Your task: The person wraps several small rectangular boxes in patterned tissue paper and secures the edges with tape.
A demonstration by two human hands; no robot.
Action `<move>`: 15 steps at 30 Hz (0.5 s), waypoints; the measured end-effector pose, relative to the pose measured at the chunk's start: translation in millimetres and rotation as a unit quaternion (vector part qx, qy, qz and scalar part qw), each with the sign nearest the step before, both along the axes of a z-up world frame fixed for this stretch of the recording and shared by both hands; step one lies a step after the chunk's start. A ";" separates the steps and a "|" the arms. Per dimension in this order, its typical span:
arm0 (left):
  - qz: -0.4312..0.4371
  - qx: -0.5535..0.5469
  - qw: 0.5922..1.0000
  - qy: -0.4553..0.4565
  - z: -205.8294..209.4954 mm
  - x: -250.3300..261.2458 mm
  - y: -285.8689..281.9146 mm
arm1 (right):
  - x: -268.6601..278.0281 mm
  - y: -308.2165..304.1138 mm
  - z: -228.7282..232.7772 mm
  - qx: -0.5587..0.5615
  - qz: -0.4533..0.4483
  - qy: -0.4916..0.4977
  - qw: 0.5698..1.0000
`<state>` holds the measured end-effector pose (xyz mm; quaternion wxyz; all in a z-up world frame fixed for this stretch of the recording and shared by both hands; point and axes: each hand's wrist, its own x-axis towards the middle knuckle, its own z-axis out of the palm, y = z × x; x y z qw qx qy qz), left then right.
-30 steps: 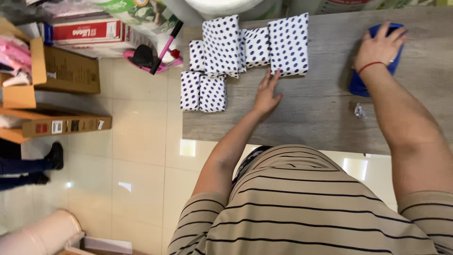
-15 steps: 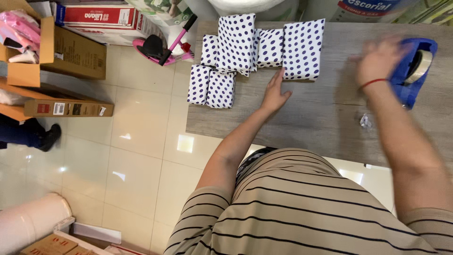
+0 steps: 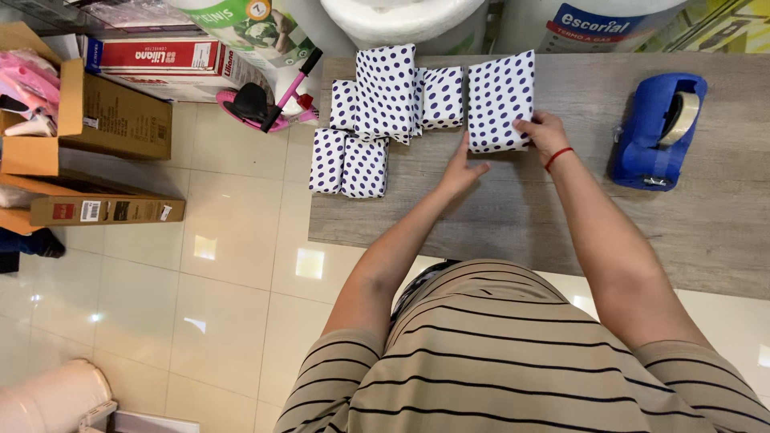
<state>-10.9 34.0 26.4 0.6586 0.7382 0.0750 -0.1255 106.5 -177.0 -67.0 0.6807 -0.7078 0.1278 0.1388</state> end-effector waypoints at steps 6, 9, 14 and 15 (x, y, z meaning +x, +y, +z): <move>-0.092 -0.200 0.976 0.006 -40.2 -5.3 21.7 | -71.8 -26.8 103.6 -0.237 0.021 -0.260 0.936; -0.007 -0.215 0.975 0.058 84.9 -33.0 30.3 | -116.2 -36.1 115.5 -0.501 0.093 -0.455 0.731; 0.042 -0.271 0.948 0.162 -8.2 -35.2 41.0 | -150.1 -38.3 48.8 -0.482 0.087 -0.571 0.659; 0.049 -0.219 0.955 0.195 -32.6 -34.4 42.5 | -155.9 -36.0 39.4 -0.480 0.073 -0.583 0.652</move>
